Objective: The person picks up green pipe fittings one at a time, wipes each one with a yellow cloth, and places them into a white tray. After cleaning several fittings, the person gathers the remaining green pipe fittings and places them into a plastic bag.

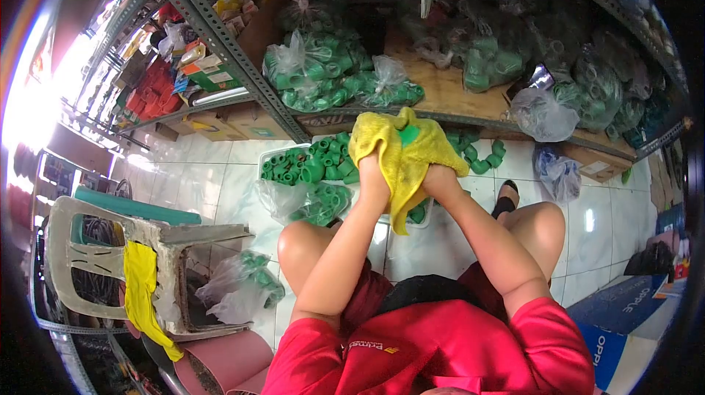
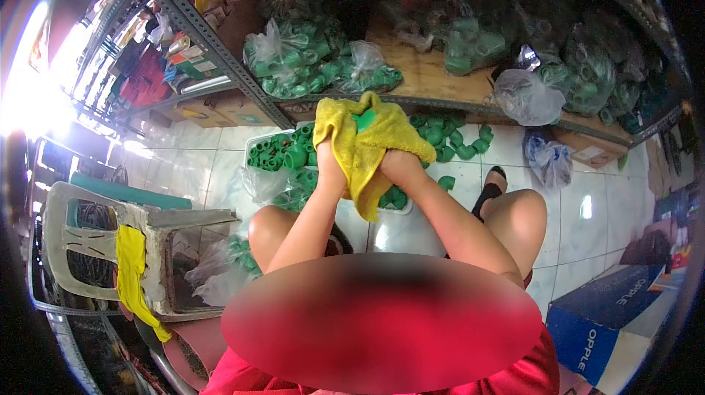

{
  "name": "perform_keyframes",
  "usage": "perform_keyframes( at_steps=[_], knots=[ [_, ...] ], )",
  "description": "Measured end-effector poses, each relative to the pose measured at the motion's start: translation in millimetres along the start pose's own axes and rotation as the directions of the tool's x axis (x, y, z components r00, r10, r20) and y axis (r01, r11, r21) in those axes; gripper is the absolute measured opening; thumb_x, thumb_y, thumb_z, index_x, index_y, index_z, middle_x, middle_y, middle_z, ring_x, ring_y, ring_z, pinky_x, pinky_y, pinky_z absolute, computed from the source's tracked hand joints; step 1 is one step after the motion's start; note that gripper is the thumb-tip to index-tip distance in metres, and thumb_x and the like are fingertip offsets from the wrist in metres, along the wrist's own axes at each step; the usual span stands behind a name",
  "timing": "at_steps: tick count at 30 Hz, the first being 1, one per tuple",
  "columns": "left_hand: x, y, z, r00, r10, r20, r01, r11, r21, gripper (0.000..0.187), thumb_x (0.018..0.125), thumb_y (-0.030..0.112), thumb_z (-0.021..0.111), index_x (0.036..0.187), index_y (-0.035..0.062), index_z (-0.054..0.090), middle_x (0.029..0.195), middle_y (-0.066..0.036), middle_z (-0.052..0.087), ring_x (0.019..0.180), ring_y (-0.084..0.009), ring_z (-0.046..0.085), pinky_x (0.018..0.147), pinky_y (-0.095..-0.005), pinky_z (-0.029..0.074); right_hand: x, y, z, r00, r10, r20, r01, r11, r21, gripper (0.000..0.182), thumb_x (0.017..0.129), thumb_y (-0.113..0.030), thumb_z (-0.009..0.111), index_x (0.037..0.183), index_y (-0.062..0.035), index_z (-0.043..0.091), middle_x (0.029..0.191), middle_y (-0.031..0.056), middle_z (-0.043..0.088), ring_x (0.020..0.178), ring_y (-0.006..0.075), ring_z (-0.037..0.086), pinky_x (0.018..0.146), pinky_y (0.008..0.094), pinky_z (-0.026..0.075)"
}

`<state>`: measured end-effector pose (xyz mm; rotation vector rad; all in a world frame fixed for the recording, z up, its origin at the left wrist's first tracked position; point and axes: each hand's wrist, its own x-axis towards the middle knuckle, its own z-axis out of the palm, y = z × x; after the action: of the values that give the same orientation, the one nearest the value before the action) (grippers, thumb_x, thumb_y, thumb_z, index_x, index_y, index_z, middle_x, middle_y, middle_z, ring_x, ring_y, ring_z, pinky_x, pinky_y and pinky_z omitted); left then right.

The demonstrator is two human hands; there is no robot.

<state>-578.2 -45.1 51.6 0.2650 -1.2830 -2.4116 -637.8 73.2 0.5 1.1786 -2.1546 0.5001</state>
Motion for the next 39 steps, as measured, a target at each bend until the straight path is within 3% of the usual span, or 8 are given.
perform_keyframes(
  at_steps=[3, 4, 12, 14, 18, 25, 36, 39],
  knots=[
    [3.2, -25.2, -9.0, 0.957, 0.26, 0.126, -0.289, 0.858, 0.425, 0.024, 0.082, 0.009, 0.049, 0.104, -0.0001, 0.051, 0.101, -0.01, 0.053, 0.092, -0.0252, 0.051, 0.083, -0.0355, 0.039, 21.0, 0.4, -22.7, 0.632, 0.397, 0.665, -0.616, 0.778, 0.121, 0.033, 0.08, -0.022, 0.049, 0.109, -0.0059, 0.052, 0.109, 0.0146, 0.053, 0.099, 0.0318, 0.051, 0.083, 0.0352, 0.04],
    [-2.7, -17.4, -13.8, 0.787, 0.374, 0.49, -0.568, 0.132, 0.812, 0.024, 0.081, 0.008, 0.05, 0.103, -0.0009, 0.052, 0.105, -0.014, 0.052, 0.095, -0.0294, 0.049, 0.084, -0.0368, 0.038, 19.2, 5.3, -18.6, 0.632, 0.397, 0.666, -0.616, 0.779, 0.12, 0.033, 0.08, -0.022, 0.049, 0.109, -0.0059, 0.052, 0.109, 0.0146, 0.053, 0.099, 0.0318, 0.051, 0.083, 0.0352, 0.04],
    [-7.8, -8.2, 4.5, 0.89, 0.394, 0.227, -0.41, 0.477, 0.778, 0.026, 0.082, 0.004, 0.046, 0.107, -0.0002, 0.051, 0.109, -0.015, 0.051, 0.101, -0.0301, 0.045, 0.089, -0.0358, 0.033, 16.8, 12.1, -12.1, 0.779, 0.526, 0.34, -0.546, 0.304, 0.781, 0.024, 0.082, -0.018, 0.05, 0.1, -0.0034, 0.053, 0.1, 0.0158, 0.056, 0.093, 0.0271, 0.053, 0.081, 0.0336, 0.042],
    [7.0, -22.1, -6.3, 0.93, 0.311, 0.196, -0.351, 0.593, 0.725, 0.026, 0.083, 0.006, 0.044, 0.108, -0.0017, 0.05, 0.107, -0.013, 0.052, 0.099, -0.0254, 0.049, 0.087, -0.0342, 0.038, 19.7, 11.3, -10.9, 0.55, 0.452, 0.702, -0.095, -0.801, 0.591, 0.031, 0.087, -0.032, 0.043, 0.104, -0.0082, 0.051, 0.1, 0.0082, 0.055, 0.09, 0.0216, 0.053, 0.08, 0.0332, 0.043],
    [22.9, -2.2, -8.9, 0.975, -0.222, -0.014, 0.219, 0.968, -0.126, 0.032, 0.086, 0.018, 0.043, 0.111, -0.0004, 0.05, 0.104, -0.011, 0.056, 0.089, -0.022, 0.056, 0.077, -0.0332, 0.044, 16.7, 32.0, 14.9, 0.517, 0.569, 0.639, -0.03, -0.734, 0.678, 0.052, 0.083, -0.054, 0.037, 0.1, -0.0074, 0.053, 0.098, 0.0117, 0.055, 0.091, 0.0269, 0.053, 0.083, 0.0406, 0.043],
    [19.5, 33.1, -31.2, 0.816, -0.579, -0.006, -0.159, -0.235, 0.959, 0.027, 0.08, 0.022, 0.053, 0.098, 0.0032, 0.059, 0.078, -0.012, 0.061, 0.077, -0.0146, 0.057, 0.071, -0.0296, 0.045, 30.1, 49.6, -20.3, 0.396, 0.687, 0.61, -0.04, -0.65, 0.759, 0.055, 0.084, -0.056, 0.031, 0.1, -0.0077, 0.051, 0.099, 0.0111, 0.053, 0.09, 0.0276, 0.053, 0.078, 0.0417, 0.044],
    [3.9, 10.3, 21.7, 0.958, -0.225, 0.176, 0.147, 0.916, 0.374, 0.043, 0.088, 0.035, 0.046, 0.118, 0.0053, 0.041, 0.113, -0.005, 0.049, 0.105, -0.0148, 0.045, 0.087, -0.0311, 0.036, 16.9, 23.2, -4.1, 0.437, 0.79, 0.429, -0.475, -0.202, 0.856, 0.034, 0.089, -0.029, 0.037, 0.1, 0.0, 0.051, 0.097, 0.0125, 0.054, 0.086, 0.0215, 0.054, 0.075, 0.0324, 0.044],
    [9.1, 18.0, 23.4, 0.965, -0.219, 0.146, 0.202, 0.972, 0.124, 0.035, 0.088, 0.03, 0.046, 0.112, 0.0048, 0.044, 0.101, -0.004, 0.052, 0.093, -0.0128, 0.049, 0.08, -0.0282, 0.039, 9.1, 15.2, -6.2, 0.922, 0.38, 0.072, -0.374, 0.828, 0.418, 0.033, 0.081, -0.023, 0.049, 0.111, -0.0066, 0.049, 0.109, 0.0163, 0.051, 0.102, 0.0324, 0.048, 0.089, 0.0385, 0.036]
  ],
)
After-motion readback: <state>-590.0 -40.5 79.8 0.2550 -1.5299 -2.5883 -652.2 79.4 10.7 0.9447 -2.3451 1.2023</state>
